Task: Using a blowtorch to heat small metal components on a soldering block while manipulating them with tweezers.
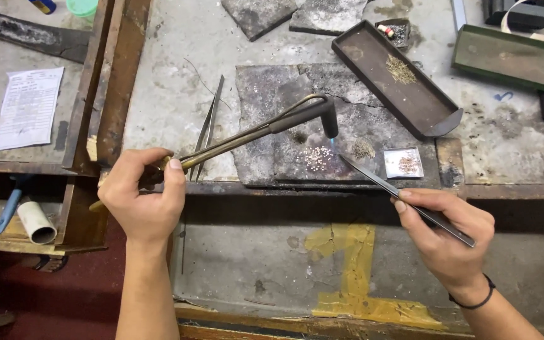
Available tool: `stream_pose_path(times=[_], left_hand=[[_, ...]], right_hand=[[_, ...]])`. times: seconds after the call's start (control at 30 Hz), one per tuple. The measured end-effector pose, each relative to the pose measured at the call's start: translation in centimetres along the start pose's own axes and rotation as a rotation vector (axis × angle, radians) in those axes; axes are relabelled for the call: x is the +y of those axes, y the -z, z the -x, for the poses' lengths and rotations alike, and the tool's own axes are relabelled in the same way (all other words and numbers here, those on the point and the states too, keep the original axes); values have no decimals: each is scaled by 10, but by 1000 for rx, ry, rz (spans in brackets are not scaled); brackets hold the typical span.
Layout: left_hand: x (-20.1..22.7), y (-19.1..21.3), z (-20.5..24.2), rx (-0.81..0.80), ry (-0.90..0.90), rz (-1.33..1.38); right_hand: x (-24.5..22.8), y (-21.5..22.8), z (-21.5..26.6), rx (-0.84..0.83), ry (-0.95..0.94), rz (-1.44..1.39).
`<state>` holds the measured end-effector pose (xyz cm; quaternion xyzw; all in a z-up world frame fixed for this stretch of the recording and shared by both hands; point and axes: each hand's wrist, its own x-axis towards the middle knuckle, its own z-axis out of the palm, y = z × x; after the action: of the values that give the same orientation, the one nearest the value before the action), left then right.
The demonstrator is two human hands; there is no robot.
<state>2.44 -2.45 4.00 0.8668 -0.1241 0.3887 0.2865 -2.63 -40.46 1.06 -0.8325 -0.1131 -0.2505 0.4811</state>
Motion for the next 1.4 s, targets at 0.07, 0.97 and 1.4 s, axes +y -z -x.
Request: stream_pose_path(times=[0.07, 0.97, 1.4], left_hand=[[-1, 0, 1, -6, 6, -4], [-1, 1, 3, -22, 19, -36], [0, 1, 3, -21, 21, -37]], right_hand=[[-1, -3, 1, 1, 2, 7], [4, 0, 5, 20, 49, 42], [14, 5, 8, 58, 137, 71]])
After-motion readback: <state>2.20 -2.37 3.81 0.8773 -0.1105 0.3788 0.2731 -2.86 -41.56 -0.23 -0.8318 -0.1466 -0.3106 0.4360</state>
